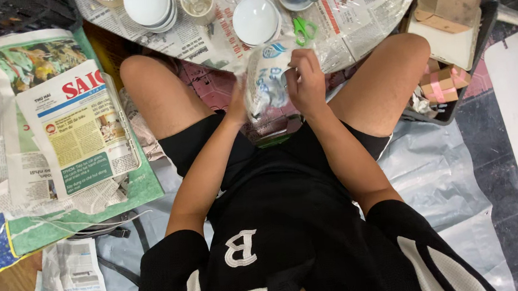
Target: The person wraps small ceramic items such as cups and bowls in newspaper. They fold the paper around each item, tuck the edges, and place the wrapped pieces into a nearby basket. The process is repeated for multiple items.
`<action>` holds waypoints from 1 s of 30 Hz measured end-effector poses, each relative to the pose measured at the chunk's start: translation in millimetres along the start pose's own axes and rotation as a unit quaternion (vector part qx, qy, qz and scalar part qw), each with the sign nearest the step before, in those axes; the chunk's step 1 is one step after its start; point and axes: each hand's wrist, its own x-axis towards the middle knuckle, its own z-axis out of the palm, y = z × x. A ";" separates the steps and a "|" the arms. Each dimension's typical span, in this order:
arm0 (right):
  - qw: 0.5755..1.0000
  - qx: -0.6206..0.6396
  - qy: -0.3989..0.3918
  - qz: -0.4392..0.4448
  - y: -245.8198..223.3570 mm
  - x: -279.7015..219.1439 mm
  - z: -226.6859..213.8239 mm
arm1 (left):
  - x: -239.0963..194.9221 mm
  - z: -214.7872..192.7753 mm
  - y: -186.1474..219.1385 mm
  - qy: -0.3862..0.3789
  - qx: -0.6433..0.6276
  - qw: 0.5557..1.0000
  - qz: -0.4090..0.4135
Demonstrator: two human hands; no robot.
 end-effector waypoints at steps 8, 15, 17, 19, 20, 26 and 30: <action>0.987 -0.045 0.002 0.156 73.8 51.5 -68.5 | 5.7 -29.0 6.2 0.151 -0.131 0.979 0.027; 0.957 -0.163 -0.093 0.223 186.3 83.9 -94.1 | 13.5 6.6 41.5 0.035 0.056 0.997 0.040; 0.950 -0.174 -0.096 0.240 202.0 78.0 -88.7 | 11.4 9.7 46.1 0.031 0.077 0.996 0.037; 0.944 -0.173 -0.101 0.261 211.2 77.4 -84.2 | 9.9 11.1 49.1 0.028 0.088 0.995 0.041; 0.941 -0.166 -0.105 0.275 213.6 73.5 -83.8 | 8.1 11.5 49.9 0.029 0.089 0.994 0.047; 0.932 -0.344 -0.037 0.112 180.0 76.6 -92.7 | 9.6 6.8 56.2 0.062 0.084 0.988 0.112; 0.992 -0.090 -0.033 0.078 94.7 66.5 -87.2 | 5.4 20.8 68.2 0.085 0.156 0.964 0.197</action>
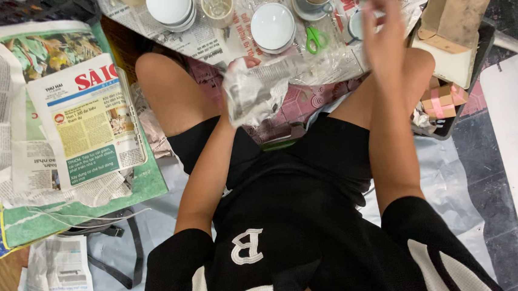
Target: The person wraps small ceramic items such as cups and bowls in newspaper. They fold the paper around each item, tuck the edges, and place the wrapped pieces into a nearby basket. The process is repeated for multiple items.
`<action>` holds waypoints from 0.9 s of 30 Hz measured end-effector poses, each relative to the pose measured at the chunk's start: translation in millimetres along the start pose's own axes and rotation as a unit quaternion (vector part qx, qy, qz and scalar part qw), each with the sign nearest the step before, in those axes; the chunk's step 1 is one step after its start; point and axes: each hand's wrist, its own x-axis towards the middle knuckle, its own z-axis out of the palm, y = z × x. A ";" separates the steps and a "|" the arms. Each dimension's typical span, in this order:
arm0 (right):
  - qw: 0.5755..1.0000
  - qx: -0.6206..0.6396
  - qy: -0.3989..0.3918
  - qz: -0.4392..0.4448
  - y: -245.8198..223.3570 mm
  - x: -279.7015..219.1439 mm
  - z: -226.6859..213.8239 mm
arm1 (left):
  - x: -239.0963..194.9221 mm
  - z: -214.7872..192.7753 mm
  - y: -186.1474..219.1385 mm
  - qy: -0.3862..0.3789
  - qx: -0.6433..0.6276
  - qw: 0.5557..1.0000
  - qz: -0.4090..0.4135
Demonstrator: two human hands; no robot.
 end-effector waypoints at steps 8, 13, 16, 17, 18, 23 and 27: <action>0.879 0.401 -0.199 0.167 -85.4 -86.0 98.1 | -11.9 18.6 28.3 0.038 0.295 0.928 0.226; 0.865 0.321 -0.319 0.217 -59.4 -96.6 110.5 | -7.7 24.9 39.1 0.025 0.246 0.944 0.219; 0.900 0.306 -0.246 0.186 -60.2 -101.4 100.1 | -4.6 9.2 42.5 0.047 0.334 0.908 0.250; 0.893 0.334 -0.212 0.216 -58.4 -96.7 99.6 | -7.4 2.6 41.3 0.065 0.313 0.922 0.217; 0.884 0.360 -0.175 0.242 -56.4 -92.9 98.0 | -6.2 -5.0 38.2 0.081 0.290 0.935 0.187; 0.908 0.358 -0.098 0.196 -53.7 -87.4 81.2 | 10.1 -23.2 35.8 0.067 0.058 0.996 0.021; 0.932 0.315 -0.096 0.149 -66.1 -92.3 74.1 | 15.7 -14.2 34.8 0.064 0.070 0.992 -0.086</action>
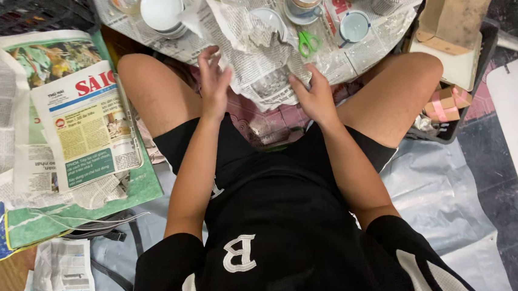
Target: The person wraps small ceramic items such as cups and bowls in newspaper. They fold the paper around each item, tuck the edges, and place the wrapped pieces into a nearby basket. The process is repeated for multiple items.
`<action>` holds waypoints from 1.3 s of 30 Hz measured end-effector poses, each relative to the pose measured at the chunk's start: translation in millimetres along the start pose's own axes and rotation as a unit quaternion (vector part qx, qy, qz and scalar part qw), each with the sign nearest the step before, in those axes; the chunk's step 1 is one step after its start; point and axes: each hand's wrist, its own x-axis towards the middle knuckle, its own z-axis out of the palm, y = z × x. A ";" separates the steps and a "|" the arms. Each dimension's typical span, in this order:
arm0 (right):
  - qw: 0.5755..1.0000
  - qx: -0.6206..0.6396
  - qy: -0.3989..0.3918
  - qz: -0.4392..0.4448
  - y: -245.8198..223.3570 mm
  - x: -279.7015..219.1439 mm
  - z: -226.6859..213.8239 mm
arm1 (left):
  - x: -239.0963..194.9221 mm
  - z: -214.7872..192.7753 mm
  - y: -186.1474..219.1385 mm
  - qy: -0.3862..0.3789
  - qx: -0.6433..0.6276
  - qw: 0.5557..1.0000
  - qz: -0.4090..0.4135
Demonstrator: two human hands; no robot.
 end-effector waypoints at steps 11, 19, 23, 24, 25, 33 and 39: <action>0.966 -0.191 0.053 -0.167 -41.4 0.1 10.9 | -9.4 -1.5 -39.8 -0.065 0.246 0.966 0.056; 0.981 -0.110 0.150 -0.052 6.1 14.8 -6.6 | -20.3 4.9 -2.9 -0.052 0.263 0.959 -0.093; 0.992 -0.043 0.083 -0.084 7.0 13.9 -0.7 | -15.6 -2.8 -15.1 -0.018 0.182 0.983 -0.009; 0.992 -0.018 0.055 -0.113 8.1 11.9 -0.3 | -14.7 -5.8 -18.1 0.010 0.191 0.981 0.003; 0.995 -0.044 0.007 -0.091 10.5 10.8 -0.3 | -12.5 -9.6 -20.5 0.039 0.202 0.978 0.017; 0.976 -0.106 -0.124 0.146 14.4 4.3 -3.8 | 0.6 -49.9 -32.3 0.118 0.142 0.983 0.012; 0.989 -0.129 -0.073 0.011 -33.0 0.5 -0.3 | 13.3 -45.1 -42.1 0.158 -0.246 0.941 -0.169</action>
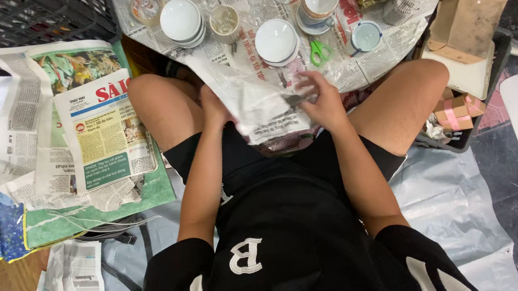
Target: The person wraps small ceramic items such as cups and bowls in newspaper. They fold the paper around each item, tuck the edges, and place the wrapped pieces into a nearby basket. The process is repeated for multiple items.
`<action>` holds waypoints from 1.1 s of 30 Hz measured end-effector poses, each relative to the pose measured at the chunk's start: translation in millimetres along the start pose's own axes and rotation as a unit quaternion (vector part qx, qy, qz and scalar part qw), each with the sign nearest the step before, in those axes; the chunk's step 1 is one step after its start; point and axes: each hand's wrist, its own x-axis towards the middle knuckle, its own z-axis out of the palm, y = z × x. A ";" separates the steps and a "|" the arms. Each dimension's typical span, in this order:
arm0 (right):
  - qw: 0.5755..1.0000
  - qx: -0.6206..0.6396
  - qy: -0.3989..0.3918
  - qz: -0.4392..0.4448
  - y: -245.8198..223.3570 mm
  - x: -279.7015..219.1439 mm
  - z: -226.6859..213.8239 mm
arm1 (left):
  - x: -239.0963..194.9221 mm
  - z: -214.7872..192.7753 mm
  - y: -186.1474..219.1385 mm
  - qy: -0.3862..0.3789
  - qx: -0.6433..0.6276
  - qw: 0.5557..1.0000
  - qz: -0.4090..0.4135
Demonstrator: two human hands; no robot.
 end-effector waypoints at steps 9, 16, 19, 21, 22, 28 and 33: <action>0.983 -0.026 0.139 -0.120 18.5 2.9 15.7 | -41.8 21.7 1.0 -0.098 0.428 0.868 0.231; 0.967 0.218 0.107 -0.082 27.8 11.2 6.2 | -51.3 37.2 18.2 -0.209 0.348 0.885 0.226; 0.969 0.200 0.085 -0.118 30.9 10.8 3.1 | -62.5 40.8 31.0 -0.245 0.403 0.829 0.301; 0.967 0.220 0.062 -0.113 36.2 11.3 3.5 | -63.4 43.1 31.5 -0.231 0.414 0.824 0.310; 0.969 0.212 0.055 -0.116 39.5 11.9 4.1 | -62.2 42.3 29.8 -0.224 0.419 0.822 0.315; 0.958 0.266 0.051 -0.093 59.2 14.6 9.1 | -52.8 32.4 27.6 -0.221 0.382 0.810 0.386; 0.959 0.276 0.042 -0.048 73.2 18.2 11.4 | -59.3 36.8 34.8 -0.195 0.404 0.798 0.404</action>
